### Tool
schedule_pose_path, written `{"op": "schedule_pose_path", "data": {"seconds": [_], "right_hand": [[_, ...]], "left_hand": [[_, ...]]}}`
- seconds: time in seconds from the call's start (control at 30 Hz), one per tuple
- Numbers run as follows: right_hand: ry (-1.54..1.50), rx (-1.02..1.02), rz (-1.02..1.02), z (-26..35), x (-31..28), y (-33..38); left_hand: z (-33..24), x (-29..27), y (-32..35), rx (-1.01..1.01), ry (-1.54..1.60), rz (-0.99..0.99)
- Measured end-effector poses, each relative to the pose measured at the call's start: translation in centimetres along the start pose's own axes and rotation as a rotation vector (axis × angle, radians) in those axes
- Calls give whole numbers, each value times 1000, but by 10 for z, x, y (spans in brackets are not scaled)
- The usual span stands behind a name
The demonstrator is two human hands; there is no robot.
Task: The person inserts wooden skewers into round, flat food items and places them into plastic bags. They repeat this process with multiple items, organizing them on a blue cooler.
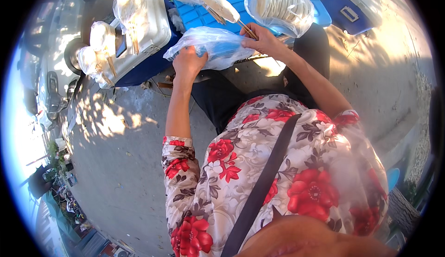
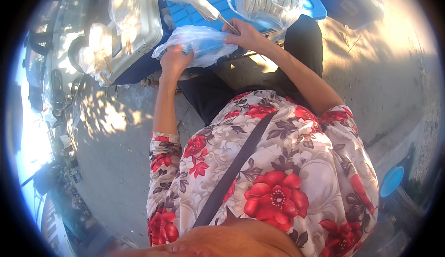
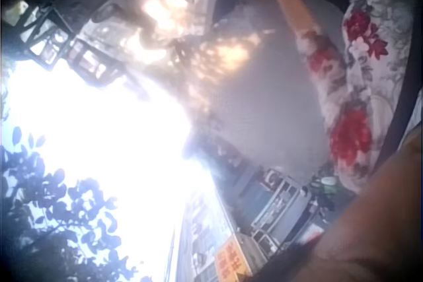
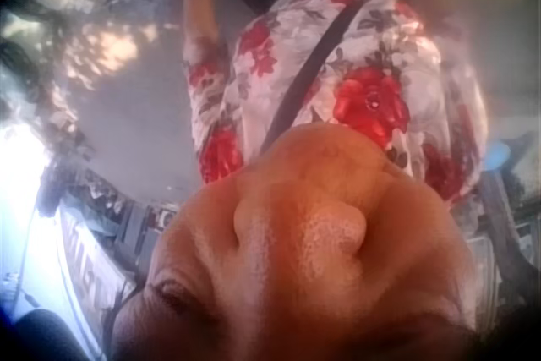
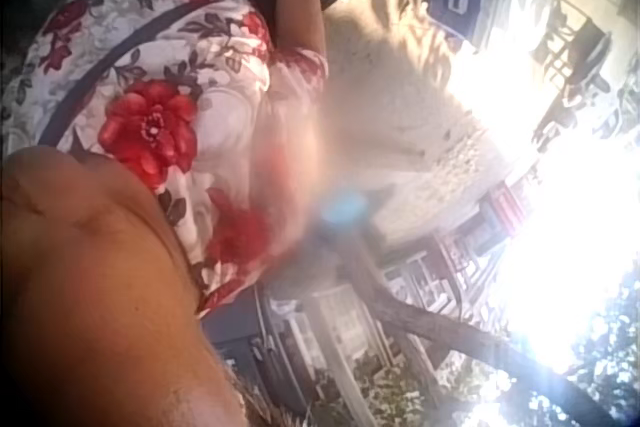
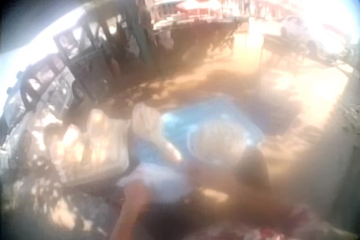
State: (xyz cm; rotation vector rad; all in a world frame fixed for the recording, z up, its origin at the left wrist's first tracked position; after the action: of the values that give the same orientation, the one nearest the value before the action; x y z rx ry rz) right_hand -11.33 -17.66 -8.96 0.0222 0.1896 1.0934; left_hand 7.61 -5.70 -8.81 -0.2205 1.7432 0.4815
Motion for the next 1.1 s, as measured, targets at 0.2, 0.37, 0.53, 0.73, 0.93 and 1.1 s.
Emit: {"op": "schedule_pose_path", "data": {"seconds": [0.2, 0.37, 0.53, 0.73, 0.93, 1.1], "right_hand": [[79, -49, -40, -3, -9, -11], [187, -100, -55, -4, -11, -16], [292, -212, -125, 4, -13, -12], [373, -193, -299, 29, -21, 34], [200, -93, -110, 30, 5, 75], [31, -49, -77, 27, 17, 74]], "left_hand": [[-42, -65, 62, 219, 137, -117], [-26, -100, 25, 310, -237, -631], [12, -35, -55, 231, -194, -243], [25, -20, -70, 53, 11, -165], [21, -25, -71, 98, 30, -228], [25, -20, -78, 53, 76, -127]]}}
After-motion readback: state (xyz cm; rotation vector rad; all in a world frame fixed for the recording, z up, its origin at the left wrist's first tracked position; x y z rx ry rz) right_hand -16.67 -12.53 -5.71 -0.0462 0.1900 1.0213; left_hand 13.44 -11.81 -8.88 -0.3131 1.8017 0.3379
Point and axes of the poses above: each hand's wrist, its own y-axis away from the middle knuckle, its own x-axis out of the palm, z = x × y, the point moved 7 cm from there along -y, towards the middle knuckle, and after that the axes turned 7 degrees about z, right-handed, at the moved point
